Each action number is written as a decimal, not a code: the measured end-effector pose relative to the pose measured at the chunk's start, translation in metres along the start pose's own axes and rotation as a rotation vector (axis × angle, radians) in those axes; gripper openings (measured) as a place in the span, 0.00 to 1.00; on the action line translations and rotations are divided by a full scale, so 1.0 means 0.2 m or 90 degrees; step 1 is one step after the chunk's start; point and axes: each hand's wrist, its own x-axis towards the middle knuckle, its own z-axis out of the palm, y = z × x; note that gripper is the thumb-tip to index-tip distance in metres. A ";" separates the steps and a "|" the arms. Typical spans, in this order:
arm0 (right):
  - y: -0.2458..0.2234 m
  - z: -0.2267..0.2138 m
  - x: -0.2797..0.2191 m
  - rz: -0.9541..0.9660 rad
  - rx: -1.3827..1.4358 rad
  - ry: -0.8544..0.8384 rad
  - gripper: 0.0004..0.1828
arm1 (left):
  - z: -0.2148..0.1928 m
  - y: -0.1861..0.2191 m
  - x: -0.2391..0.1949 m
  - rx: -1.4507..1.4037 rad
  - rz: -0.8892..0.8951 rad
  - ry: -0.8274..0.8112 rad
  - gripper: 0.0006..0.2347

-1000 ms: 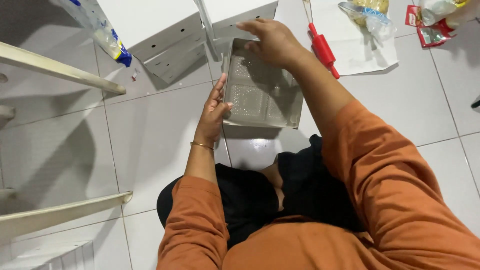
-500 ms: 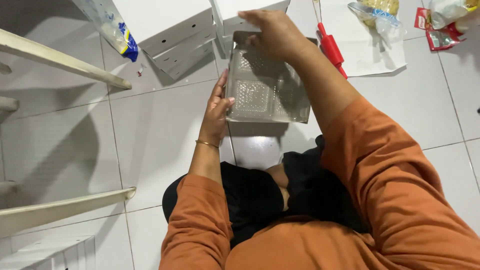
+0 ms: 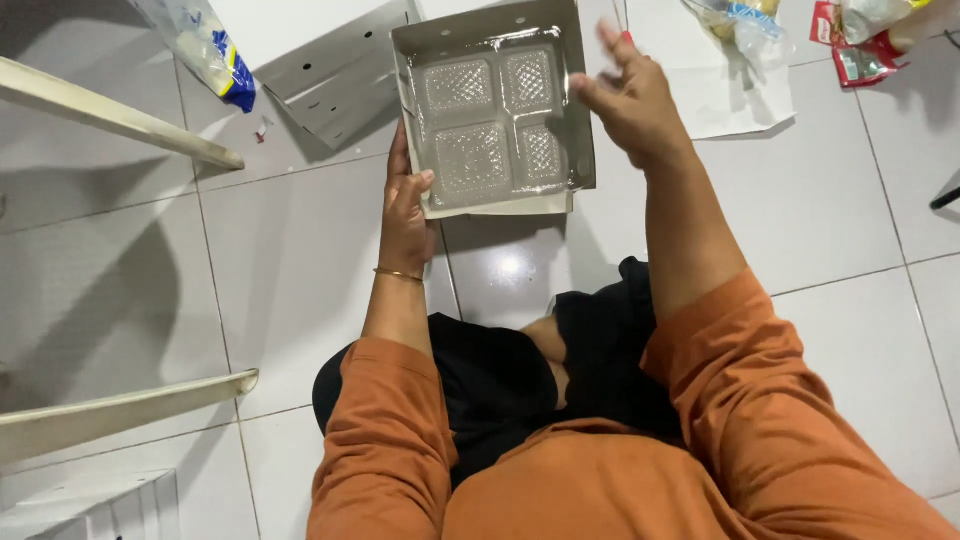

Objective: Assembling cardboard cake boxes and inserts by folding flaps and tucking them into slots.

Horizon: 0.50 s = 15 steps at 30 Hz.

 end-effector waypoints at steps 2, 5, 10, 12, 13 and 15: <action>-0.06 0.06 -0.07 0.024 0.091 -0.024 0.35 | 0.03 0.01 0.00 -0.008 0.009 -0.009 0.29; -0.08 0.10 -0.12 0.091 0.177 -0.013 0.25 | 0.07 0.05 -0.02 -0.003 0.007 -0.026 0.29; -0.08 0.10 -0.17 0.166 0.235 -0.011 0.29 | 0.03 0.05 -0.01 0.006 -0.014 0.002 0.30; 0.00 0.09 -0.21 0.127 0.269 -0.080 0.42 | 0.02 0.04 -0.01 0.049 -0.015 0.025 0.29; 0.04 0.10 -0.23 0.127 0.269 -0.082 0.42 | -0.05 -0.06 0.01 0.049 -0.015 0.026 0.29; 0.12 0.13 -0.29 0.098 0.271 -0.056 0.27 | -0.19 -0.26 0.07 -0.084 0.047 -0.035 0.30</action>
